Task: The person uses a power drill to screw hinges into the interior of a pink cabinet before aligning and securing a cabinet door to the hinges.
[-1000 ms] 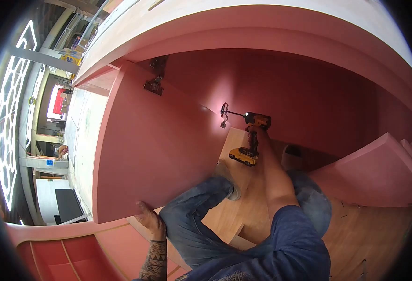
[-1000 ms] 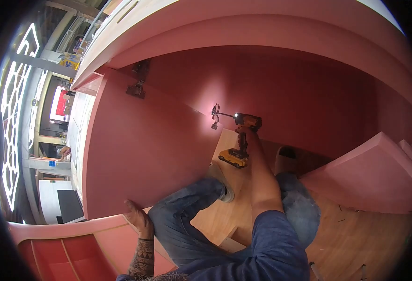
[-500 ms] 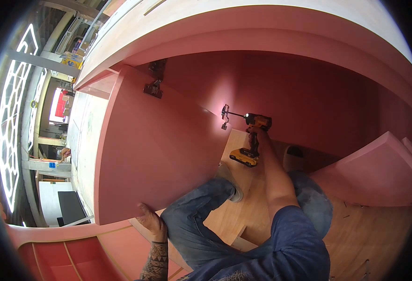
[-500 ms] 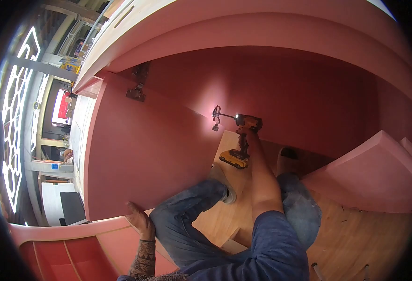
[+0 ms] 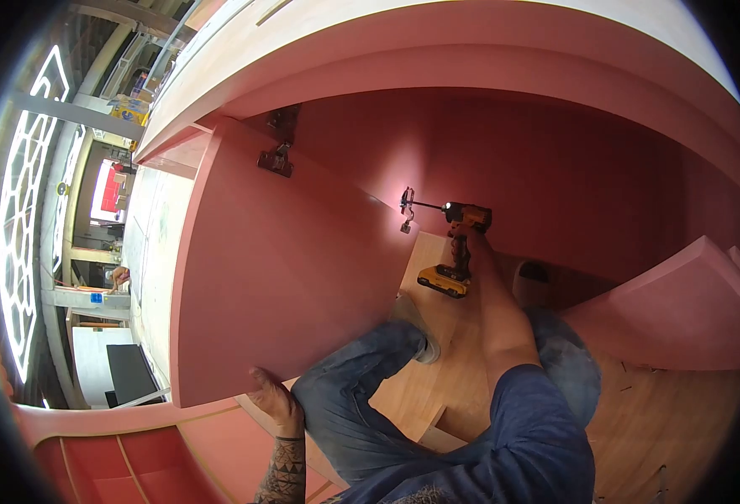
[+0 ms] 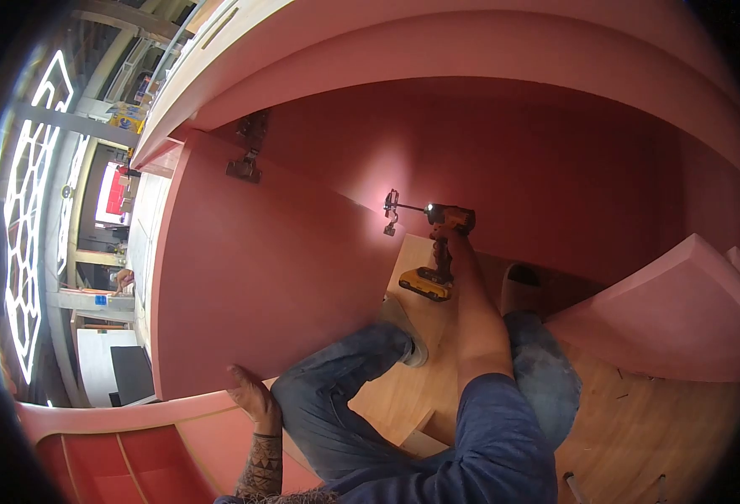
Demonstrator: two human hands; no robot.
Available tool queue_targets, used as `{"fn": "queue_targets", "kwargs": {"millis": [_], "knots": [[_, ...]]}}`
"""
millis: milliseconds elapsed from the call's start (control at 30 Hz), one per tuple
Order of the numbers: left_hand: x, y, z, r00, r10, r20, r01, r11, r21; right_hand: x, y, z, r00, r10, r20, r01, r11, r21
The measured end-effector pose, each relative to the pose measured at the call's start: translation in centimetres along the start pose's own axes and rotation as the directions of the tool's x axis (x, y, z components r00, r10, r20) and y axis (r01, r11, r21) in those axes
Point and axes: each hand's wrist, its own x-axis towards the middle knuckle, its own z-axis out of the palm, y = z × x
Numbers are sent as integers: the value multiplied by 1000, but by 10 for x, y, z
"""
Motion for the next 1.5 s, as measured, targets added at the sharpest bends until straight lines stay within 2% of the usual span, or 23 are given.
{"fn": "queue_targets", "kwargs": {"millis": [100,300,500,533,600,667,733,800,900,967,1033,1100,1200,1300,1400,1500], "knots": [[0,-5,-4,1000,4,-5,-4,998,-57,2,-2,-1,999,4,50,-5,1000,15],[0,-5,-5,1000,-9,15,11,996,-85,0,-2,0,1000,21,-19,-21,1000,-7],[-1,-3,-5,1000,16,13,-15,998,-55,-3,-3,-1,1000,4,21,-4,1000,4],[1,-11,-12,1000,-27,16,28,995,-100,-5,-4,-1,1000,-1,24,1,1000,1],[2,-15,-16,998,-66,19,68,985,-157,-14,-8,2,999,-39,28,38,999,6],[0,-11,-7,999,15,-34,-21,981,-190,-29,-16,7,995,-95,20,95,995,-9],[0,-8,-6,1000,7,-27,-13,973,-231,-54,-35,16,988,-152,10,153,988,-33],[-1,-7,-3,1000,-3,-26,-4,962,-273,-81,-58,32,970,-199,140,198,980,26],[0,-12,-1,999,-5,-54,-10,962,-274,-129,-96,74,955,-265,134,263,964,31],[0,-11,-1,999,32,-14,-34,951,-306,-180,-122,112,939,-299,171,303,953,3],[3,-21,-8,1000,-1,-1,1,949,-315,-208,-143,139,923,-326,203,337,941,-18],[1,-21,-7,999,-33,16,37,946,-322,-221,-165,158,789,-478,386,577,792,-198],[-3,-13,-3,1000,-14,-24,6,946,-324,-244,-171,180,748,-532,396,630,758,-170],[-2,-6,2,998,-23,-60,0,935,-355,-241,-168,180,729,-519,447,628,766,-134],[2,-9,0,999,-16,-40,5,964,-265,-237,-155,185,732,-534,422,612,788,-65],[3,-17,-3,994,27,-110,-46,984,-173,-221,-154,199,735,-531,421,617,781,-93]]}}
